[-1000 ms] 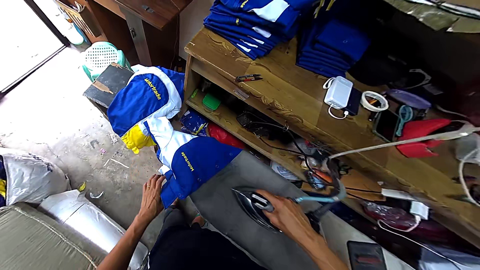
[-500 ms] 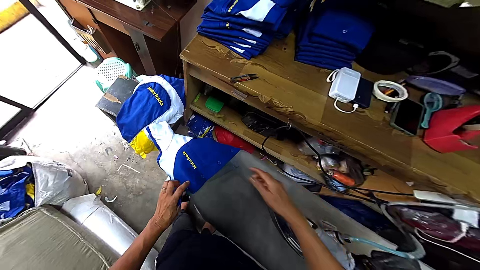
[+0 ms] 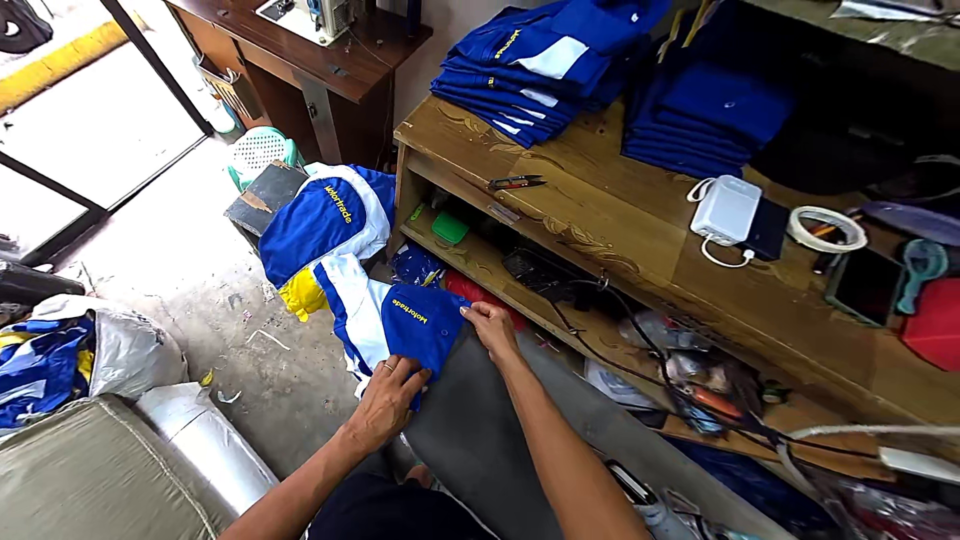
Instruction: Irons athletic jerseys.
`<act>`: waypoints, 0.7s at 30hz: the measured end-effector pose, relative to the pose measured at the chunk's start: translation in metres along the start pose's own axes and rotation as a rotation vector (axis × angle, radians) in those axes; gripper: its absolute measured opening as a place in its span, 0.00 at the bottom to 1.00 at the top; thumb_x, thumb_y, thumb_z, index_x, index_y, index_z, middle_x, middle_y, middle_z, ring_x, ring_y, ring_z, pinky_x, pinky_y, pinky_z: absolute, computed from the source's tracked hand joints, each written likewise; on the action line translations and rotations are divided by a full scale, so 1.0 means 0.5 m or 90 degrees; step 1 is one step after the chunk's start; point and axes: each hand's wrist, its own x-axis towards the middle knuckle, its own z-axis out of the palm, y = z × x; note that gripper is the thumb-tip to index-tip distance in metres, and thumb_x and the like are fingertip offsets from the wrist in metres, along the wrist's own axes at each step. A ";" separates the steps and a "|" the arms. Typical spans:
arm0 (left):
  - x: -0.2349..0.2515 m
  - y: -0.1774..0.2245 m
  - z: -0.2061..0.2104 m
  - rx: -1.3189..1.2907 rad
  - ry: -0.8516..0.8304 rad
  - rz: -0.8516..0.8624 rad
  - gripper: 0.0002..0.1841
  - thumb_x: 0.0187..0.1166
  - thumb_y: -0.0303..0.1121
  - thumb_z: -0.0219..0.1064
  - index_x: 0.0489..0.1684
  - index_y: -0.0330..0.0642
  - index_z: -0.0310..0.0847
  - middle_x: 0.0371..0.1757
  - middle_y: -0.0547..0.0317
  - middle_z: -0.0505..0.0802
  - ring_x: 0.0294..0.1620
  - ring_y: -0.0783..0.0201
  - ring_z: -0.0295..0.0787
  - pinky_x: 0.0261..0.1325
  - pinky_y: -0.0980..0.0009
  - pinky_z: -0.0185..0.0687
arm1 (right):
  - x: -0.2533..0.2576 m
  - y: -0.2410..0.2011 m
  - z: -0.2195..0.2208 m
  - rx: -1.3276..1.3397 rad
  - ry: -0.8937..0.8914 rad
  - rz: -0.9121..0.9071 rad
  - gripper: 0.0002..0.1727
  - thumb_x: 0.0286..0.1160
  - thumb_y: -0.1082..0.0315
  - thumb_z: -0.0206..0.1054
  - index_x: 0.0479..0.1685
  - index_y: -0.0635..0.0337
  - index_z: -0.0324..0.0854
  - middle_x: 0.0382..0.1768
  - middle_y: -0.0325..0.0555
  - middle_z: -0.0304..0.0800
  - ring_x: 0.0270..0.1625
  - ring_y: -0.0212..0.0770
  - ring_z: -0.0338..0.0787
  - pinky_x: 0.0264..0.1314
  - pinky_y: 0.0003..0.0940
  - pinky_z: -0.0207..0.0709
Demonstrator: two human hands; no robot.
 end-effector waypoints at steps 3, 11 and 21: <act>-0.003 0.023 0.005 -0.021 -0.025 0.020 0.15 0.83 0.31 0.61 0.63 0.47 0.88 0.58 0.50 0.92 0.63 0.49 0.87 0.65 0.52 0.84 | -0.040 0.036 -0.040 0.004 0.079 -0.040 0.15 0.75 0.60 0.71 0.40 0.66 0.90 0.43 0.56 0.91 0.53 0.49 0.87 0.62 0.52 0.76; -0.011 0.045 0.002 -0.096 0.021 -0.004 0.15 0.83 0.29 0.59 0.61 0.45 0.88 0.56 0.52 0.93 0.60 0.53 0.89 0.65 0.56 0.83 | -0.211 0.101 -0.034 -0.011 -0.066 -0.250 0.13 0.78 0.71 0.63 0.42 0.71 0.92 0.40 0.51 0.95 0.44 0.40 0.94 0.51 0.39 0.88; -0.010 0.069 -0.028 -0.083 0.105 0.009 0.16 0.86 0.31 0.57 0.63 0.44 0.88 0.56 0.53 0.92 0.62 0.55 0.87 0.68 0.60 0.81 | -0.219 0.043 0.124 -0.385 0.026 -0.451 0.17 0.71 0.67 0.69 0.52 0.70 0.90 0.55 0.68 0.93 0.63 0.67 0.90 0.69 0.64 0.75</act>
